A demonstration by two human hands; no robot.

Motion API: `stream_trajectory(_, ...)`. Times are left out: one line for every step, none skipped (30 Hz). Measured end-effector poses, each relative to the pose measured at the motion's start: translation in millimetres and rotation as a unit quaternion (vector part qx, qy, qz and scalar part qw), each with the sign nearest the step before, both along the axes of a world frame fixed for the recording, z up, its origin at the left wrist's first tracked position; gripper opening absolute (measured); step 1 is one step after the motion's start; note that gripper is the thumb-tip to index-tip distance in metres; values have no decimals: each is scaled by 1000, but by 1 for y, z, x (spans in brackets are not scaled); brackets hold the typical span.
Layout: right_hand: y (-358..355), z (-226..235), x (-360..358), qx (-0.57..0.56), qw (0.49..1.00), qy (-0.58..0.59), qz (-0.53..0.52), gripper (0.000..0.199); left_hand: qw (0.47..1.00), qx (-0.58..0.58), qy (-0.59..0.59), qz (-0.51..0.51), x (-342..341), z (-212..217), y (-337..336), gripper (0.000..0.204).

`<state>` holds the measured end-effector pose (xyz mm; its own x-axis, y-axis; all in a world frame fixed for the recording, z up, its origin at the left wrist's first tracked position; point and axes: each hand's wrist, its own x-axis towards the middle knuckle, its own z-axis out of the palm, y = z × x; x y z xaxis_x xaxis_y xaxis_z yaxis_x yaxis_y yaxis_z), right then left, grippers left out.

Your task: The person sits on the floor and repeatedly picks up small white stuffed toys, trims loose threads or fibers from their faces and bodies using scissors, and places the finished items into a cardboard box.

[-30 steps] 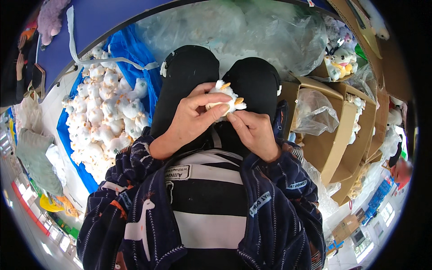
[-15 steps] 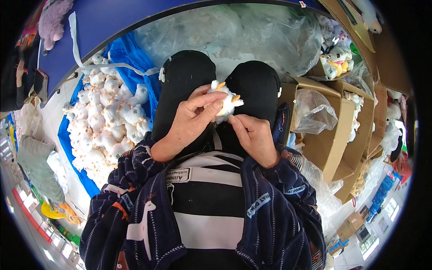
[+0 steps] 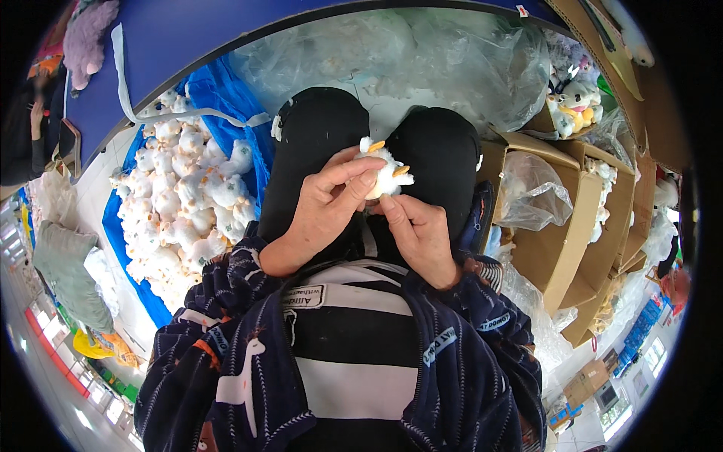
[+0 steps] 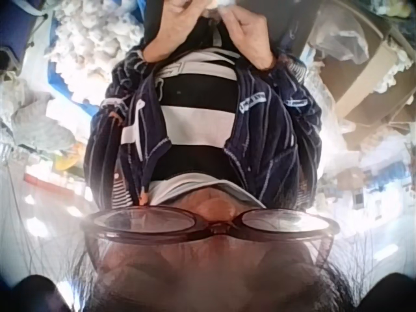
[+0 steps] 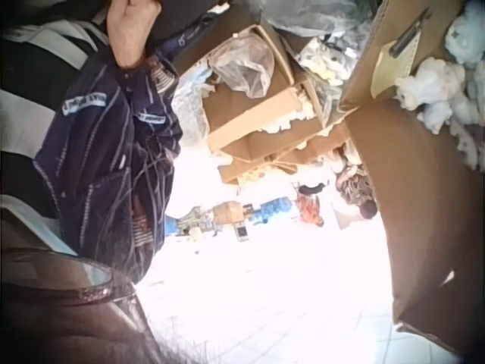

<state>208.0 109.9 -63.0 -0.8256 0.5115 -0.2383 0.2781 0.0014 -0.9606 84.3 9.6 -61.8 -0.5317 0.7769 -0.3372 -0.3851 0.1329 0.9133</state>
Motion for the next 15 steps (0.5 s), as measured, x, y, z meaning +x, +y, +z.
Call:
stream_trajectory(1,5,0,-4,1000,-14,1,22,1000,-2,-4,1,0,-1,0,23)
stream_trajectory(2,8,-1,-8,1000,-28,1,22,1000,-3,-8,1,0,-2,0,23)
stream_trajectory(2,7,-1,-9,1000,-22,0,22,1000,2,-7,3,0,-1,0,23)
stream_trajectory(2,5,0,-10,1000,-17,-1,21,1000,8,-6,4,0,-1,1,23)
stream_trajectory(2,3,0,-11,1000,-12,-2,21,1000,15,-4,5,1,-1,2,23)
stream_trajectory(2,2,1,-9,1000,-5,-2,21,1000,12,-8,5,1,-1,3,23)
stream_trajectory(1,1,1,-7,1000,2,-2,21,1000,9,-11,6,1,0,2,23)
stream_trajectory(1,0,1,-5,1000,10,-1,20,1000,7,-13,6,1,0,2,23)
stream_trajectory(1,0,1,-1,1000,10,1,20,1000,9,-14,8,1,-1,2,23)
stream_trajectory(1,-1,1,2,1000,10,3,20,1000,11,-14,9,1,-3,2,23)
stream_trajectory(1,-2,1,5,1000,11,5,20,1000,12,-14,11,1,-3,1,23)
stream_trajectory(1,-2,0,8,1000,13,3,20,1000,15,-12,13,1,-3,2,23)
stream_trajectory(1,-3,1,11,1000,15,1,20,1000,18,-11,15,2,-4,2,23)
stream_trajectory(1,-3,1,14,1000,17,-1,19,1000,21,-9,17,2,-3,3,23)
stream_trajectory(0,-3,1,7,1000,17,-6,19,1000,19,-14,19,3,-3,3,23)
